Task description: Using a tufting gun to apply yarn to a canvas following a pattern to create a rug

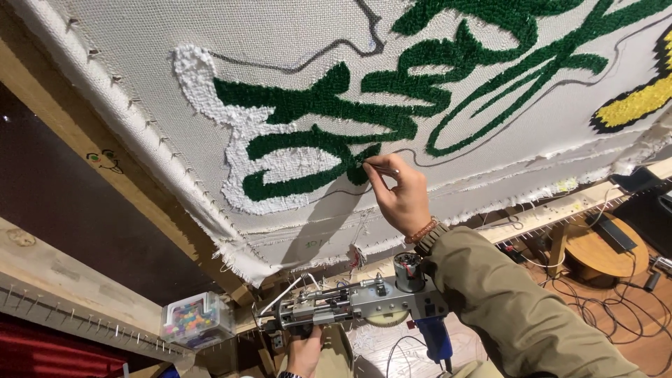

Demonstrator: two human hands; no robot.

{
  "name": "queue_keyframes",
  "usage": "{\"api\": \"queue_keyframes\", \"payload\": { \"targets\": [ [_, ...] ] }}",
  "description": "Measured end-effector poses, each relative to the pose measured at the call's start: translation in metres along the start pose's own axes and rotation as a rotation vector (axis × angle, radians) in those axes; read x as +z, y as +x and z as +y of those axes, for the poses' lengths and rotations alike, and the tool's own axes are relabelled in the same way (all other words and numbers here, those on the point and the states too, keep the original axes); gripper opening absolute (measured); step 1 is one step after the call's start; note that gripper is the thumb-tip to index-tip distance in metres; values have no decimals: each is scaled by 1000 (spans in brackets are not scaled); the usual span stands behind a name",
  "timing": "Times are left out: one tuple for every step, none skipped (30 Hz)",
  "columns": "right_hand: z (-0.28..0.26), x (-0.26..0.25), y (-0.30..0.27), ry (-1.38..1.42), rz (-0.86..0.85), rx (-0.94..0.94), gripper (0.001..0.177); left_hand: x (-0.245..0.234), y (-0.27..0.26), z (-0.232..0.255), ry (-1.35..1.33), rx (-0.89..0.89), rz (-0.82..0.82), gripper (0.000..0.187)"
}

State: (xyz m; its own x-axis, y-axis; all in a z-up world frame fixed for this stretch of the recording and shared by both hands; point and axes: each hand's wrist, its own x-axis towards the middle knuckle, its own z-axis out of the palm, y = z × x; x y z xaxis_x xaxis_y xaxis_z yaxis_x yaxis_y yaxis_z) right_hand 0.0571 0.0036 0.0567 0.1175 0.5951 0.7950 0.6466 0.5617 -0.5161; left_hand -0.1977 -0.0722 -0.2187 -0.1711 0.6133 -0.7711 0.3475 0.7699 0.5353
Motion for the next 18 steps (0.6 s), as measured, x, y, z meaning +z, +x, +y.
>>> {"api": "queue_keyframes", "payload": {
  "targets": [
    [0,0,1,0,1,-1,10,1,4,-1,0,1,0,54],
    [1,0,1,27,-4,25,9,3,8,-2,0,12,15,56],
    [1,0,2,55,-9,52,8,4,11,-3,0,22,29,58],
    [-2,-3,2,54,-8,51,8,4,13,-4,0,23,29,58],
    [-5,-5,1,125,-10,126,8,5,15,-6,-70,72,39,55],
    [-8,-8,0,194,-11,201,9,6,17,-8,-140,121,50,58],
    [-9,-11,0,194,-13,202,9,4,9,-5,-140,120,49,58],
    [-10,-14,-1,268,-19,227,9,2,1,-1,-169,121,26,56],
    [-11,-17,-2,342,-25,252,10,0,-7,2,-198,123,3,55],
    [-14,-21,-2,341,-27,253,10,-1,-8,1,-200,122,2,55],
    [-16,-25,-2,380,-39,227,9,-2,-8,1,-131,60,-43,62],
    [-18,-29,-3,420,-50,202,9,-2,-8,1,-62,-2,-87,70],
    [-17,-33,-3,419,-51,202,9,-3,-12,3,-63,-2,-87,70],
    [-17,-37,-2,437,-153,200,8,-4,-17,5,-93,73,-55,60],
    [-16,-41,-3,455,-256,198,7,-5,-21,6,-121,147,-23,50],
    [-18,-40,-3,454,-256,199,7,-4,-15,3,-121,146,-23,50],
    [-20,-39,-3,383,-203,208,9,-2,-8,0,-109,102,-41,56],
    [-21,-38,-3,311,-149,217,13,0,-1,-2,-98,59,-59,62]
  ]
}}
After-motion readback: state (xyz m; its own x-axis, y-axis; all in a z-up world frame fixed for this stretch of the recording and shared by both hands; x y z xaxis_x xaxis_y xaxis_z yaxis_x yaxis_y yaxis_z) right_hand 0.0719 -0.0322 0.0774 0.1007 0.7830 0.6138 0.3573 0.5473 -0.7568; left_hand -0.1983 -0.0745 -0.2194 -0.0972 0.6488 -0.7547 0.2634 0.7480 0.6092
